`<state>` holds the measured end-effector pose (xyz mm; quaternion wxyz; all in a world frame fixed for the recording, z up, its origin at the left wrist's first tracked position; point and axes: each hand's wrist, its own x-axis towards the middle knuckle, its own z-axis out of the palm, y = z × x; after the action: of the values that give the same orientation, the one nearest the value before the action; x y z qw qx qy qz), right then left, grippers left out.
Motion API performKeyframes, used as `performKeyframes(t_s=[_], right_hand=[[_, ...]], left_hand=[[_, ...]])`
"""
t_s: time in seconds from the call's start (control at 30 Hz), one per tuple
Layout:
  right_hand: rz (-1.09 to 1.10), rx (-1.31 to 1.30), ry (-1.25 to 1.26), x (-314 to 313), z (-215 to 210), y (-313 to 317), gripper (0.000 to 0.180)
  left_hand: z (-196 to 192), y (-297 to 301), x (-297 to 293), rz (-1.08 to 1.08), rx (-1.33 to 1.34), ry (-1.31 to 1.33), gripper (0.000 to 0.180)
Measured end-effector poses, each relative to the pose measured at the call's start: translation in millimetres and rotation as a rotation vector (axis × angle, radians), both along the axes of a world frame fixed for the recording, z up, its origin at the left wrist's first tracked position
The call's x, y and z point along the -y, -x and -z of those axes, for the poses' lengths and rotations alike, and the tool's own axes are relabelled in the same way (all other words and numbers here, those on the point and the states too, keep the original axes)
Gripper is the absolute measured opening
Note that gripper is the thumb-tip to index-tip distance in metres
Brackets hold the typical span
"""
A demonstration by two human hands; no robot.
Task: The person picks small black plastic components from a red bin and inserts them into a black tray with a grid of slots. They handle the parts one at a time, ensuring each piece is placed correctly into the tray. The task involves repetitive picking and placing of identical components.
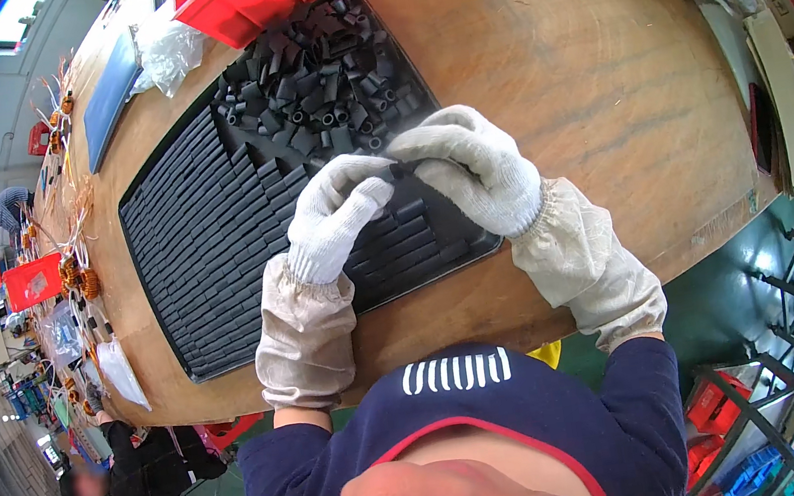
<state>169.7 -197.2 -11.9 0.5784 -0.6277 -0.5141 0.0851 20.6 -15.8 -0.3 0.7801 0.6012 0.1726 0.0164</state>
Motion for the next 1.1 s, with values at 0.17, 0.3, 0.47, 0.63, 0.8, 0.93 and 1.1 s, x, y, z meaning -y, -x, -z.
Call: performKeyframes(t_s=[0.17,0.3,0.47,0.63,0.8,0.93,1.1], right_hand=[[0.008,-0.047,0.008,-3,11,4,0.029],[0.105,0.189,0.023,-6,4,-1,0.026],[0.067,0.328,-0.019,-6,5,-7,0.032],[0.042,0.377,0.026,-5,5,-6,0.034],[0.072,0.0,0.047,-3,12,2,0.032],[0.124,0.269,0.019,-7,2,0,0.031],[0.079,0.286,0.059,-6,3,-1,0.033]], left_hand=[[7,-2,3,0.007,0.011,-0.189,0.03],[5,-2,2,0.029,-0.026,-0.438,0.033],[5,-4,5,0.006,0.022,-0.571,0.034],[1,-5,3,0.052,0.021,-0.738,0.029],[0,-5,5,0.042,-0.016,-0.522,0.027],[-1,-6,5,0.045,-0.062,-0.316,0.024],[5,-3,3,0.0,0.054,-0.525,0.027]])
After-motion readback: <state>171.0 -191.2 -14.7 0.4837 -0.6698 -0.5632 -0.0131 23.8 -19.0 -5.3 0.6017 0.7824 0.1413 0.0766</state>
